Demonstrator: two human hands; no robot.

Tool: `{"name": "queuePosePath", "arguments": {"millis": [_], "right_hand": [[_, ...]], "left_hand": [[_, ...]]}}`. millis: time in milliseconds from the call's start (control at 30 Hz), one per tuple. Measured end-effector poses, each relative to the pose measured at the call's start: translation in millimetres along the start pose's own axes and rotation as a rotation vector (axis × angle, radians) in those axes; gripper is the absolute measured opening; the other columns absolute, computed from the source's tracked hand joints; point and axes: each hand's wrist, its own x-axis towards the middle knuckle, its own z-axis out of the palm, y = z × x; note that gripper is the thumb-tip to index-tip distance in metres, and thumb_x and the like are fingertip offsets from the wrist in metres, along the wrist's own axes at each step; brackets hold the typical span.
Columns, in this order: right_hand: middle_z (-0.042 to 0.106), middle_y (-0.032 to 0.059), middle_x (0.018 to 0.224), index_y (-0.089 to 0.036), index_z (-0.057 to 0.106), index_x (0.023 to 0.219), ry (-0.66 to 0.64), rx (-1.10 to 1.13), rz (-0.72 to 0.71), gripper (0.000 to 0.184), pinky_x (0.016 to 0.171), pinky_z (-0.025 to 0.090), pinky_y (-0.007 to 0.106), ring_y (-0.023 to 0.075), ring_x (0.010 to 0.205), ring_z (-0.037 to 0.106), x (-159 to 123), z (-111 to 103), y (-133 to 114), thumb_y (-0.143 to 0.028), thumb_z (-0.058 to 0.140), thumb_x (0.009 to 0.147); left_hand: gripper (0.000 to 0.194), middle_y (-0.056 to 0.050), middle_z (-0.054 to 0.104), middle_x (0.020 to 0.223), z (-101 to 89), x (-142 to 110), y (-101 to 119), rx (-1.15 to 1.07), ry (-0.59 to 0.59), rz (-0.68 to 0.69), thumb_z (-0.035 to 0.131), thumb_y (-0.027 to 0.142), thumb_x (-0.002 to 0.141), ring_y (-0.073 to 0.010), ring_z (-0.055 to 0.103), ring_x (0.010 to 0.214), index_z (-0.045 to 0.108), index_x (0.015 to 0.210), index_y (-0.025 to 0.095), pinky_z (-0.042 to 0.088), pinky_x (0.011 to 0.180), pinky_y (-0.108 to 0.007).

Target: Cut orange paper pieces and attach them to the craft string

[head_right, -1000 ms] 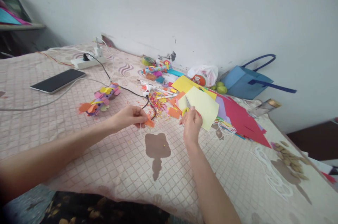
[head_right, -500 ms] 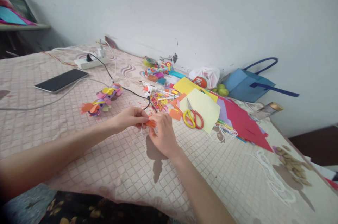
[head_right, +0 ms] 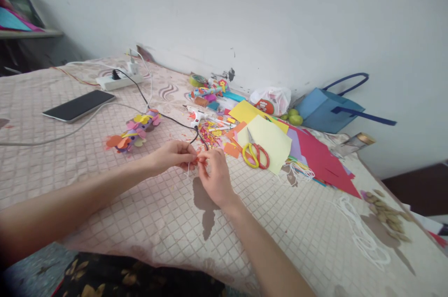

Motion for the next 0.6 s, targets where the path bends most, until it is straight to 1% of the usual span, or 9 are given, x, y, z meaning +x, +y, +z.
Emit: {"name": "queuePosePath", "arguments": {"millis": [167, 300, 367, 500, 600], "right_hand": [[0.055, 0.0027, 0.085, -0.022, 0.05, 0.091, 0.058, 0.125, 0.164, 0.016, 0.077, 0.047, 0.034, 0.0172, 0.082, 0.055, -1.4, 2.0, 0.1, -0.011, 0.051, 0.079], [0.054, 0.0011, 0.084, -0.022, 0.049, 0.094, 0.056, 0.292, 0.28, 0.019, 0.075, 0.048, 0.031, 0.0148, 0.079, 0.056, -2.3, 3.5, 1.6, -0.011, 0.053, 0.079], [0.053, 0.0005, 0.084, -0.022, 0.049, 0.093, 0.055, 0.366, 0.327, 0.018, 0.074, 0.049, 0.03, 0.014, 0.078, 0.055, -2.2, 3.5, 1.6, -0.011, 0.053, 0.079], [0.052, -0.0005, 0.082, -0.022, 0.048, 0.092, 0.055, 0.444, 0.411, 0.017, 0.07, 0.048, 0.028, 0.0131, 0.075, 0.055, -1.4, 3.1, 1.3, -0.013, 0.054, 0.079], [0.052, -0.0007, 0.082, -0.022, 0.048, 0.092, 0.063, 0.459, 0.435, 0.017, 0.069, 0.048, 0.028, 0.0131, 0.075, 0.055, -1.1, 3.0, 1.1, -0.014, 0.055, 0.079]], "left_hand": [[0.006, 0.0, 0.064, 0.061, 0.2, 2.0, -5.3, 0.019, -0.035, 0.066, 0.06, 0.016, 0.076, -0.0065, 0.059, 0.052, 0.058, 0.075, 0.01, 0.047, 0.052, -0.017], [0.006, 0.0, 0.062, 0.06, -0.1, 3.8, -10.4, 0.077, -0.064, 0.165, 0.06, 0.015, 0.076, -0.007, 0.058, 0.053, 0.057, 0.073, 0.01, 0.048, 0.051, -0.018], [0.007, 0.0, 0.061, 0.059, 0.2, 3.7, -11.5, 0.1, -0.071, 0.195, 0.06, 0.015, 0.076, -0.0075, 0.058, 0.053, 0.056, 0.073, 0.01, 0.048, 0.051, -0.018], [0.008, 0.0, 0.061, 0.061, 0.9, 2.3, -11.4, 0.108, -0.101, 0.221, 0.06, 0.017, 0.077, -0.0079, 0.059, 0.054, 0.057, 0.076, 0.009, 0.048, 0.051, -0.018], [0.01, -0.001, 0.062, 0.063, 0.8, 2.0, -11.2, 0.099, -0.118, 0.218, 0.061, 0.018, 0.076, -0.0086, 0.06, 0.056, 0.058, 0.08, 0.008, 0.049, 0.053, -0.02]]}}
